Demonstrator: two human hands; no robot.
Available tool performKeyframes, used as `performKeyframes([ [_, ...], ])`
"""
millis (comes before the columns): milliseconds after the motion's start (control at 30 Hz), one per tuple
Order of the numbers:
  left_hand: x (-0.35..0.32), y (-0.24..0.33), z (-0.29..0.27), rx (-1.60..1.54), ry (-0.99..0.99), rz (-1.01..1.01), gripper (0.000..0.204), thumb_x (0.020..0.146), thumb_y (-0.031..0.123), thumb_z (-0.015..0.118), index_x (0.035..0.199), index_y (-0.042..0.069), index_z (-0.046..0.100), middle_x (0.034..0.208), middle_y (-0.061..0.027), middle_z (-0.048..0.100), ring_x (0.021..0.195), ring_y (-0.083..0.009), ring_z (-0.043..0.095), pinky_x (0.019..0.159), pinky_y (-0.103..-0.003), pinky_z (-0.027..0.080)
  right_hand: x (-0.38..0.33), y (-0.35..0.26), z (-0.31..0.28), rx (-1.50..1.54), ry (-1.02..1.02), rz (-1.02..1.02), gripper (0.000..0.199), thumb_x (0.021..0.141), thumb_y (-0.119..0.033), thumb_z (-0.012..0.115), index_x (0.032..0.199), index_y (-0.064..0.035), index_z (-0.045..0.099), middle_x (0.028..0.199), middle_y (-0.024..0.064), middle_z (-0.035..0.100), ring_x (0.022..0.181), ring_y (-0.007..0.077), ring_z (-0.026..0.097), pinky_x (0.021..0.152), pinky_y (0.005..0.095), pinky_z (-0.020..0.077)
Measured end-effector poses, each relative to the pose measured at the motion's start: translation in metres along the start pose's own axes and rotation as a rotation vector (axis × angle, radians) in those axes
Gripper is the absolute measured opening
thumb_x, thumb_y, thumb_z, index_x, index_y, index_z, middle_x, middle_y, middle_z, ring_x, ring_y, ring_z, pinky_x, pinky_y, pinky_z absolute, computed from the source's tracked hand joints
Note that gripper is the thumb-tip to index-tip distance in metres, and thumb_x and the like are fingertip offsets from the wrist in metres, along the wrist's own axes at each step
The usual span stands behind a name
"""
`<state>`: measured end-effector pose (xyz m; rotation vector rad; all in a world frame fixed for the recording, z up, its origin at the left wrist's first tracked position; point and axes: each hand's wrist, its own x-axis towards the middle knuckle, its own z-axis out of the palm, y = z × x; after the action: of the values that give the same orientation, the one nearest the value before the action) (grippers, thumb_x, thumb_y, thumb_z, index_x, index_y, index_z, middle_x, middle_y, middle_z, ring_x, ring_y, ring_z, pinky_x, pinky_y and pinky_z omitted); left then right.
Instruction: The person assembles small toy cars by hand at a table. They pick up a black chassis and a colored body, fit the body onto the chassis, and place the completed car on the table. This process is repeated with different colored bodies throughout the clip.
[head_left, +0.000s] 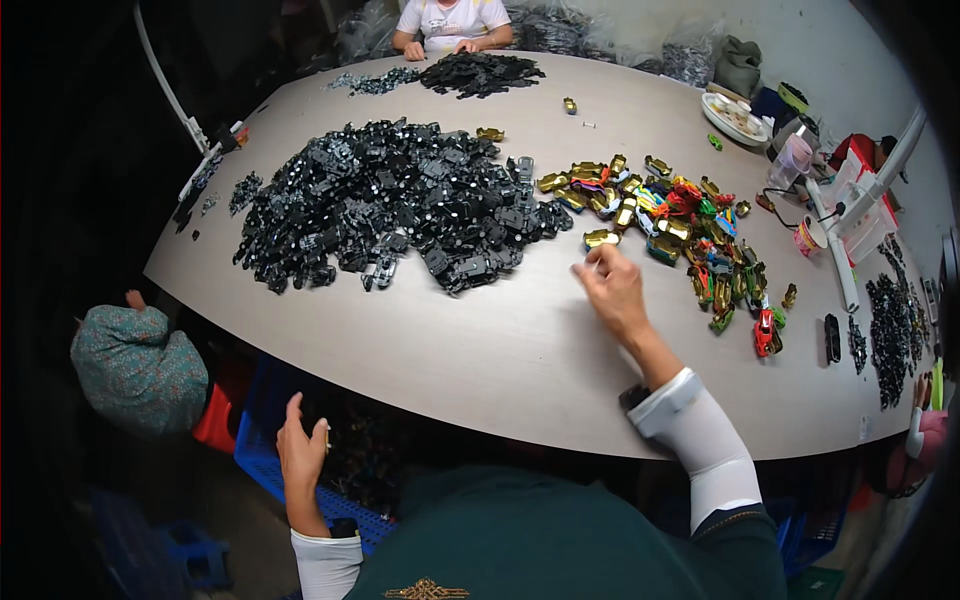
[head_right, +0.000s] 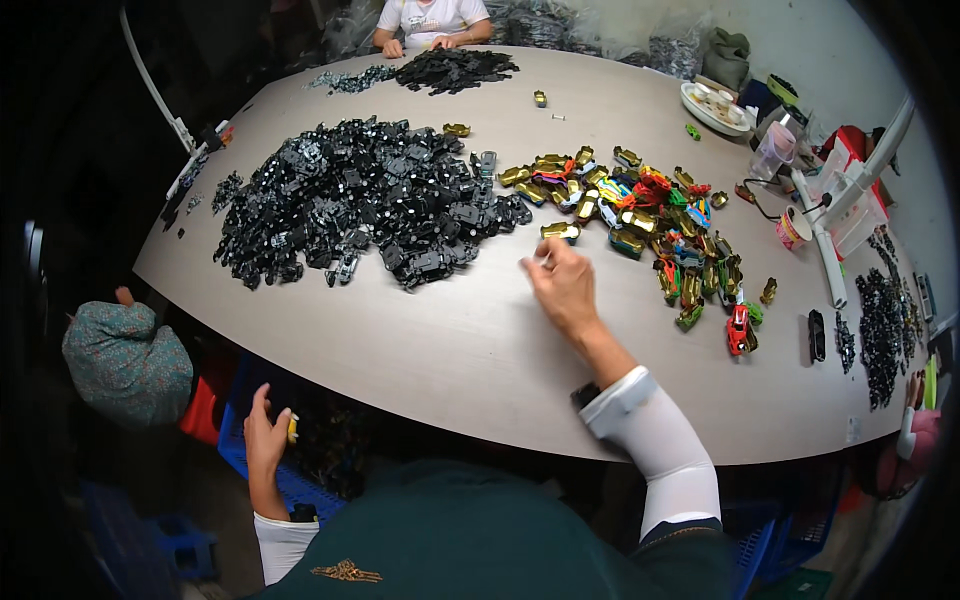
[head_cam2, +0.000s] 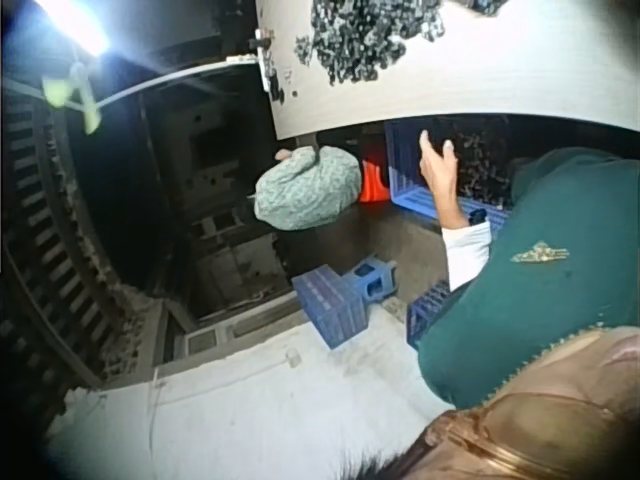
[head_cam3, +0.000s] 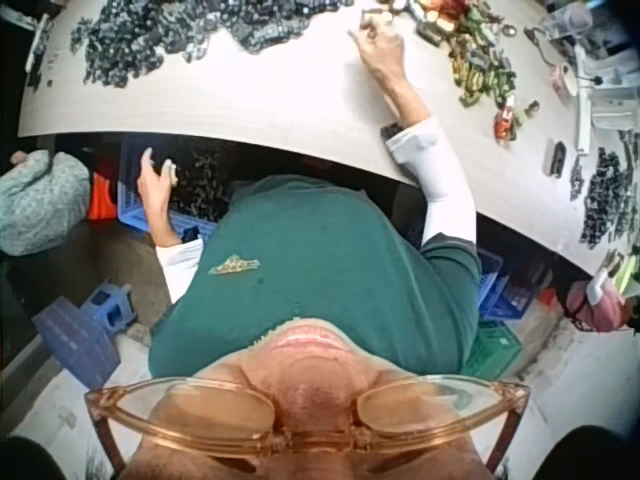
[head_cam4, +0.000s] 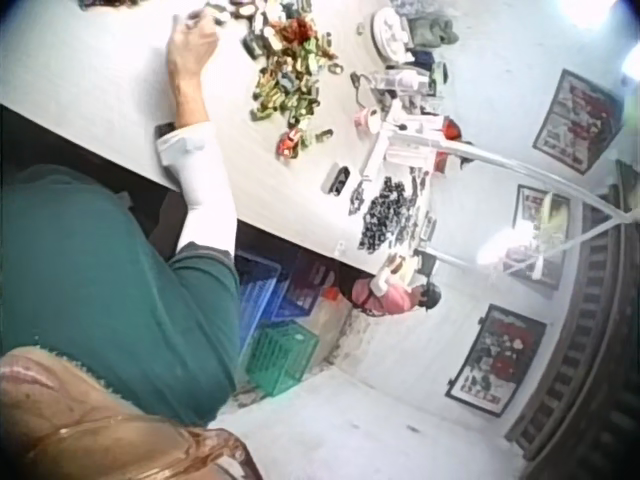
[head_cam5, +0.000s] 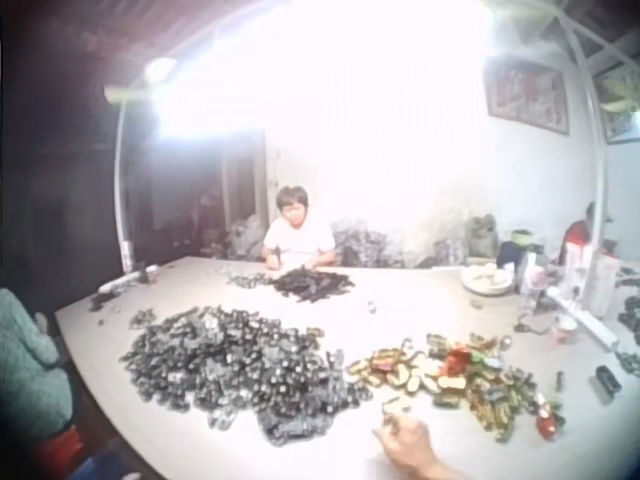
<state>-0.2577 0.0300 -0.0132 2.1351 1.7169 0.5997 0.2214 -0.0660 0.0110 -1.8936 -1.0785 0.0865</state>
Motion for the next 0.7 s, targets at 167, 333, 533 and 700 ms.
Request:
performKeyframes([
  [167, 0.041, 0.096, 0.005, -0.593, -0.154, 0.111, 0.037, 0.089, 0.005, 0.059, 0.124, -0.006, 0.051, 0.104, -0.0193, 0.066, 0.092, -0.0217, 0.066, 0.082, -0.031, 0.052, 0.044, 0.063, -0.008, -0.723, -0.015, -0.119, 0.006, 0.077, -0.009, 0.062, 0.079, -0.0042, 0.064, 0.071, 0.0176, 0.066, 0.070, 0.0345, 0.067, 0.062, 0.0456, 0.0518],
  [333, 0.060, 0.169, 0.055, -0.954, -0.572, 0.185, 0.034, 0.089, 0.002, 0.061, 0.122, -0.003, 0.054, 0.108, -0.0138, 0.063, 0.096, -0.0171, 0.063, 0.082, -0.028, 0.052, 0.034, 0.030, 0.009, -0.299, -0.122, -0.149, 0.009, 0.075, -0.010, 0.061, 0.078, -0.0039, 0.068, 0.071, 0.0199, 0.065, 0.067, 0.0331, 0.066, 0.063, 0.0439, 0.0517],
  [533, 0.061, 0.224, 0.122, -1.285, -0.871, 0.127, 0.044, 0.088, 0.004, 0.066, 0.128, -0.001, 0.049, 0.112, -0.0099, 0.061, 0.093, -0.0141, 0.062, 0.076, -0.026, 0.055, -0.018, -0.031, 0.028, 0.330, -0.612, 0.053, 0.018, 0.077, -0.007, 0.074, 0.068, -0.0031, 0.059, 0.061, -0.0039, 0.052, 0.058, 0.0041, 0.043, 0.051, 0.0231, 0.0352],
  [700, 0.064, 0.211, 0.130, -1.194, -0.798, 0.006, 0.037, 0.089, -0.001, 0.060, 0.125, -0.003, 0.051, 0.112, -0.0116, 0.063, 0.095, -0.0130, 0.063, 0.079, -0.025, 0.055, 0.001, -0.026, 0.011, 0.462, -0.811, 0.293, 0.023, 0.077, -0.014, 0.078, 0.070, -0.0025, 0.059, 0.062, -0.0031, 0.054, 0.057, 0.0065, 0.046, 0.051, 0.0243, 0.0361],
])
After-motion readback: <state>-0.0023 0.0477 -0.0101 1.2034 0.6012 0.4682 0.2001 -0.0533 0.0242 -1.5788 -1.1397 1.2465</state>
